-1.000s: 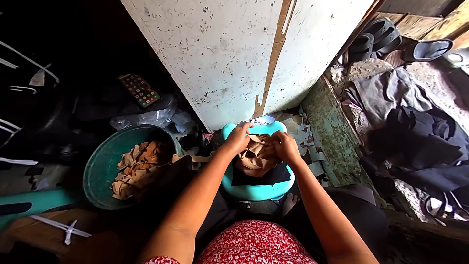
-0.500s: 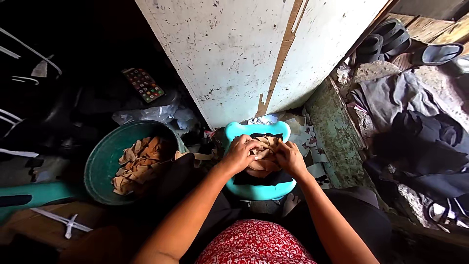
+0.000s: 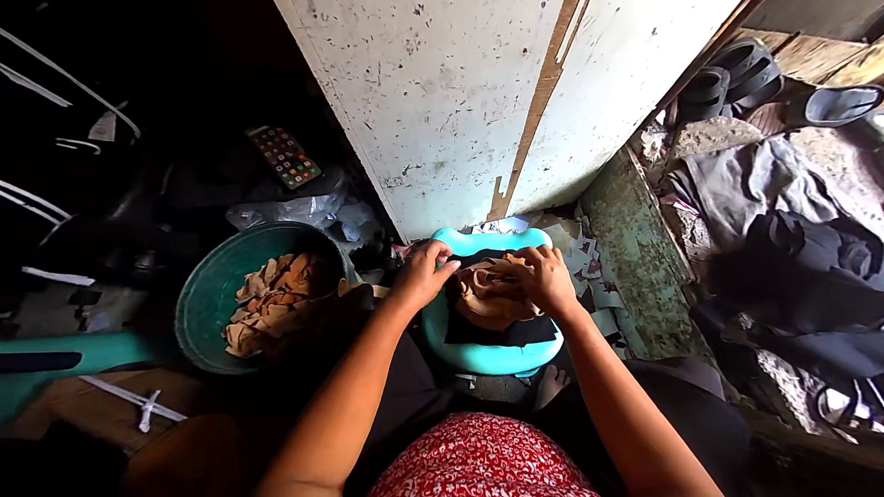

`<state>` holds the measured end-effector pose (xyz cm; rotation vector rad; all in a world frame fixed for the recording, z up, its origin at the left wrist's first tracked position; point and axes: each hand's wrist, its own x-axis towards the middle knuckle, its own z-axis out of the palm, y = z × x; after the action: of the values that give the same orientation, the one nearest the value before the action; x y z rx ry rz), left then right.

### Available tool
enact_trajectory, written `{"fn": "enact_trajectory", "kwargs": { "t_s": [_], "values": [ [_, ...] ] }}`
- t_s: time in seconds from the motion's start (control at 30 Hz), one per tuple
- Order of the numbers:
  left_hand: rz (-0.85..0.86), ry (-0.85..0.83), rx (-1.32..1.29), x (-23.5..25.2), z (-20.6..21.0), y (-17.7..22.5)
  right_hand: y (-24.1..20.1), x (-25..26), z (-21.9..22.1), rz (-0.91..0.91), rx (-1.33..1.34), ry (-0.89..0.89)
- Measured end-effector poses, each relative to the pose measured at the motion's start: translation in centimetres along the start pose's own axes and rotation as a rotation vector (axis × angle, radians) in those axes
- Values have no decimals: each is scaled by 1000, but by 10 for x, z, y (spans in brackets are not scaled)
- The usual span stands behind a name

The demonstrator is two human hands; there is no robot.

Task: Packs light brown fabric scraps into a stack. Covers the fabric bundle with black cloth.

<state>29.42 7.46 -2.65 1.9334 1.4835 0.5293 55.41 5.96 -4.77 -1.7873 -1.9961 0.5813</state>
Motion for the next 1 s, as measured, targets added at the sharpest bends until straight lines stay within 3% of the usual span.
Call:
{"fn": "enact_trajectory", "kwargs": {
  "t_s": [0.13, 0.27, 0.4, 0.63, 0.73, 0.9, 1.0],
  "values": [
    [-168, -150, 24, -1, 7, 7, -13, 24, 3, 56, -116, -242],
    [-126, -196, 40, 3, 22, 15, -10, 36, 8, 41, 2, -93],
    [-74, -262, 114, 13, 30, 21, -9, 35, 14, 103, -49, -248],
    [-76, -93, -109, 7, 8, 14, -10, 28, 7, 108, -116, -179],
    [-112, -58, -66, 2, 1, -4, -16, 20, 11, -28, -77, -92],
    [-148, -109, 18, 5, 12, -16, -38, 9, 19, -97, -166, -338],
    [-99, -118, 66, 13, 25, -22, -34, 4, 22, -100, -128, -237]
  ]
}}
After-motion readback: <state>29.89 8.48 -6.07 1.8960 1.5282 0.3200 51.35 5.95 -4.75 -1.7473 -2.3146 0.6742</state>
